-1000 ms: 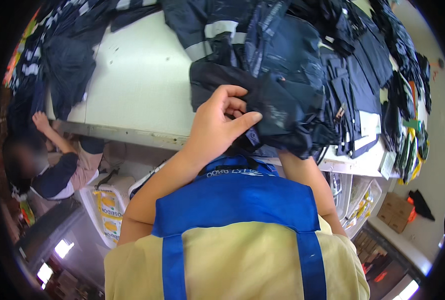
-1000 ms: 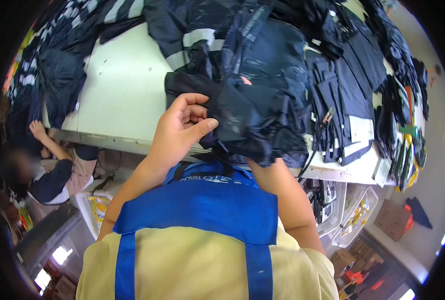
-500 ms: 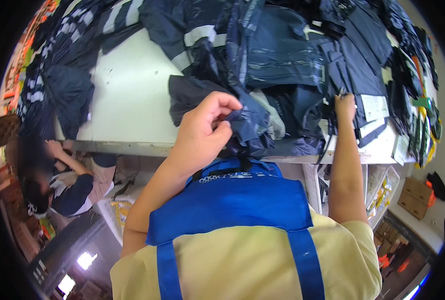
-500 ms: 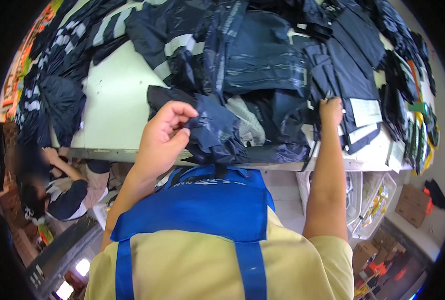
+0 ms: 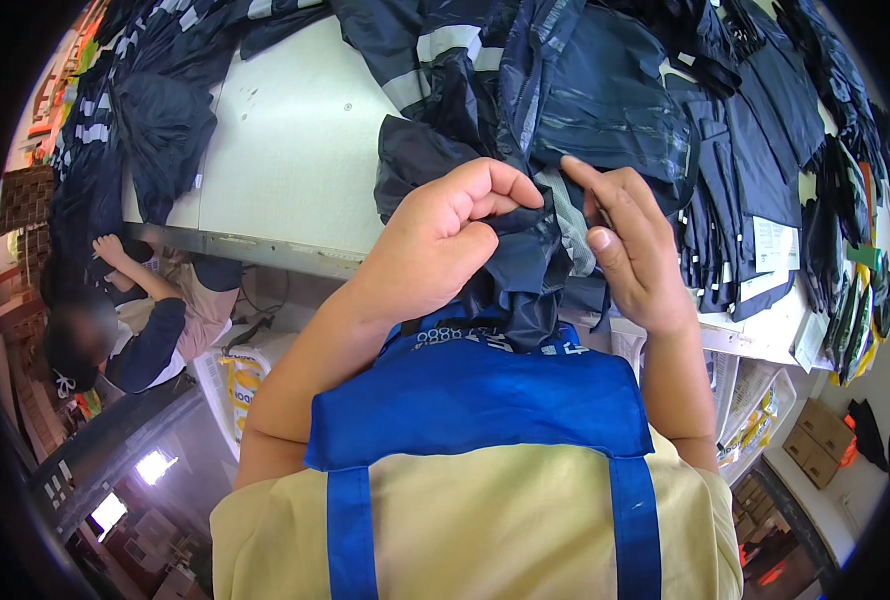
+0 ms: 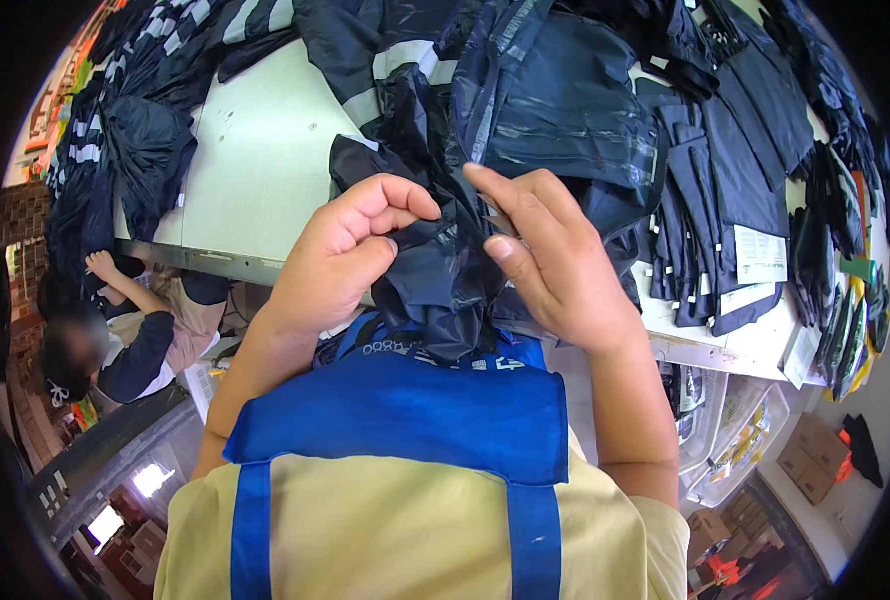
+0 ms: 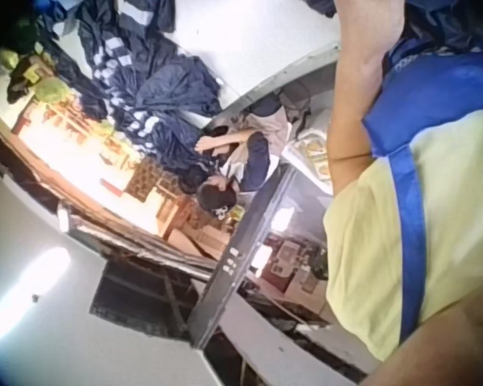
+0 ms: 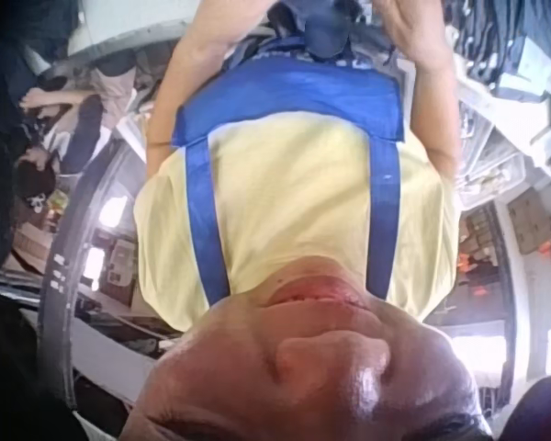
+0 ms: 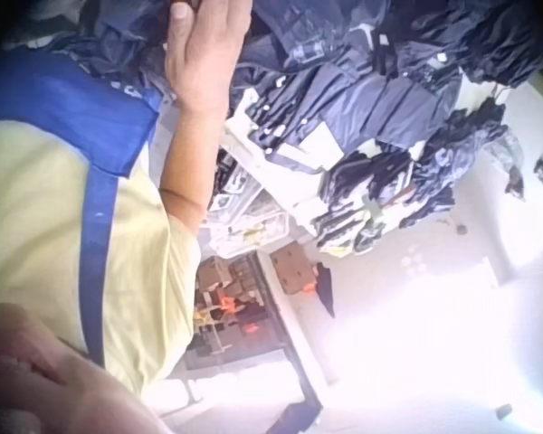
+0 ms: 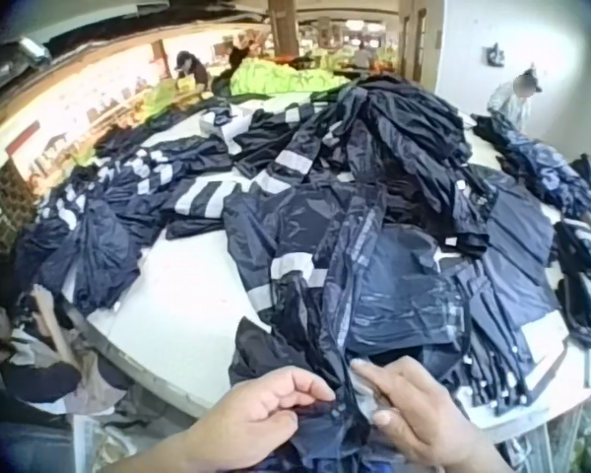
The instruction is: The person folds a dark blue jacket with reflective stripes on a white table. They smooth the fabric, fold the sleeves inward, fold the body in half, and then fold it again into a compact rectangle.
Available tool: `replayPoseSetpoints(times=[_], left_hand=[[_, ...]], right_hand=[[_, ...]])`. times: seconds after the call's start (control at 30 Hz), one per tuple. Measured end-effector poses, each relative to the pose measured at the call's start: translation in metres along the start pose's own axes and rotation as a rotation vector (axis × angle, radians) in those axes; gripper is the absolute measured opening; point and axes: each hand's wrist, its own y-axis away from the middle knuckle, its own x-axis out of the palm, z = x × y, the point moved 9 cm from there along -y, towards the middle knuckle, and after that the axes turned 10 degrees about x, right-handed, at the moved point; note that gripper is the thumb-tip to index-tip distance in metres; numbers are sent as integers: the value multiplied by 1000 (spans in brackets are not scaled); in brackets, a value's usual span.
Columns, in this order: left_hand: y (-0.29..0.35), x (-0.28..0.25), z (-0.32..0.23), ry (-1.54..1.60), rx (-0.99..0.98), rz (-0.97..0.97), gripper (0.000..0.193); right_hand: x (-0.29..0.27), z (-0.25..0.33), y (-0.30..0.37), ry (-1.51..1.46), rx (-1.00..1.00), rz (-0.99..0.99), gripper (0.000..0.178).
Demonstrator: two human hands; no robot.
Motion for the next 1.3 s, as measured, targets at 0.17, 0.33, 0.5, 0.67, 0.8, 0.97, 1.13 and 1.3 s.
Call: replayPoseSetpoints(times=[0.17, 0.33, 0.5, 0.67, 0.8, 0.97, 1.13, 1.3], left_hand=[[7, -3, -7, -5, 35, -32, 44], [13, -3, -6, -1, -8, 0, 48], [15, -1, -10, -28, -2, 13, 50], [14, 2, -13, -19, 16, 29, 51], [14, 3, -9, 6, -10, 23, 52], [13, 2, -7, 22, -21, 25, 51], [12, 2, -7, 41, -37, 18, 52], [12, 0, -7, 57, -21, 19, 52]], right_hand=[[-1, -2, 0, 156, -7, 64, 52], [-8, 3, -6, 182, -98, 40, 45], [-6, 21, -6, 166, -257, -10, 35], [-4, 27, -7, 151, -283, -27, 34], [-3, 34, -6, 194, -314, -44, 33], [-3, 35, -4, 237, -335, -52, 29], [-8, 32, -4, 169, -313, -102, 29], [-15, 21, 0, 115, -223, -139, 32]])
